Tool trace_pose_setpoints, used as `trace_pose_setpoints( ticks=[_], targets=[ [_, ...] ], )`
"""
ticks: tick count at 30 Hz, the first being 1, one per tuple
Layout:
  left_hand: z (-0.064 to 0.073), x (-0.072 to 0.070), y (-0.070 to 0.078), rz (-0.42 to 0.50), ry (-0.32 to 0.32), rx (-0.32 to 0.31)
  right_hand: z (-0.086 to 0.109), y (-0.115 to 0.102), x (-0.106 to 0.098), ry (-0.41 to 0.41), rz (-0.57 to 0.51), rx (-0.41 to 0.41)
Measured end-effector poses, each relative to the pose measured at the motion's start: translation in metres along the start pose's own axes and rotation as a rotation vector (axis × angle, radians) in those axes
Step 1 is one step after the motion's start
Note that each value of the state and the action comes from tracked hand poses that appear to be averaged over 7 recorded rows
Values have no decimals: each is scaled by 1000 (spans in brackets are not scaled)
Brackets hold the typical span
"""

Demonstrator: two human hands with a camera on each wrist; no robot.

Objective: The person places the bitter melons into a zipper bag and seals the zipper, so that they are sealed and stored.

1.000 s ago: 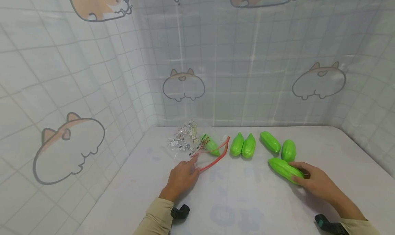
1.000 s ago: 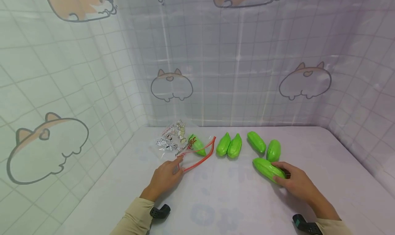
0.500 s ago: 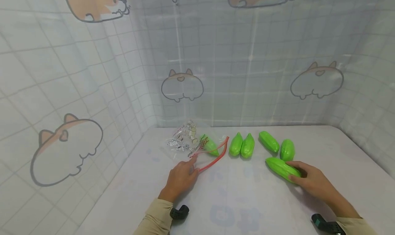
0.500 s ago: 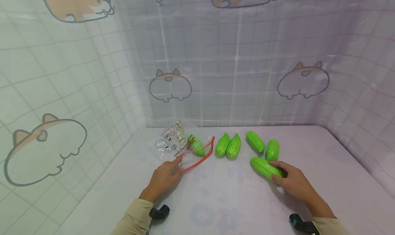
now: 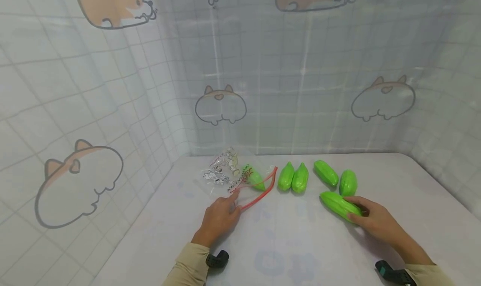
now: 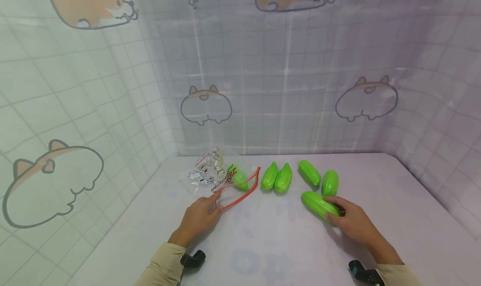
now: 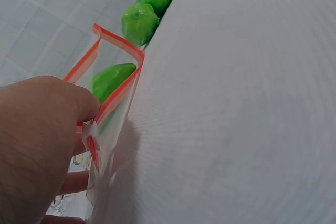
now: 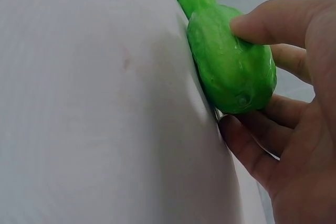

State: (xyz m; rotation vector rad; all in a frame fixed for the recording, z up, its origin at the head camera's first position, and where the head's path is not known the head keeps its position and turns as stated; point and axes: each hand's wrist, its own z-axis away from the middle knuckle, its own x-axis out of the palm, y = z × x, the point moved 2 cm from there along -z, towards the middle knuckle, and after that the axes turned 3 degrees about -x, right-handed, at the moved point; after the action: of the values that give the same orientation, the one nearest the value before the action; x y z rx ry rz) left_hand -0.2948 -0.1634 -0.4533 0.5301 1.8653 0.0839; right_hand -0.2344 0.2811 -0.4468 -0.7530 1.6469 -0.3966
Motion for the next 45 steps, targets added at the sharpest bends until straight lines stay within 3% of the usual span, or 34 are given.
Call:
trace_pose_setpoints(
  ticks=[9, 30, 45],
  targets=[
    [1, -1, 1, 1, -15, -4, -1, -5, 1, -8, -25, -55],
    [0, 0, 0, 1, -31, -21, -2, -15, 5, 3, -66, -59],
    [-1, 0, -1, -14, -22, -17, -4, -15, 7, 12, -200, -68]
  ],
)
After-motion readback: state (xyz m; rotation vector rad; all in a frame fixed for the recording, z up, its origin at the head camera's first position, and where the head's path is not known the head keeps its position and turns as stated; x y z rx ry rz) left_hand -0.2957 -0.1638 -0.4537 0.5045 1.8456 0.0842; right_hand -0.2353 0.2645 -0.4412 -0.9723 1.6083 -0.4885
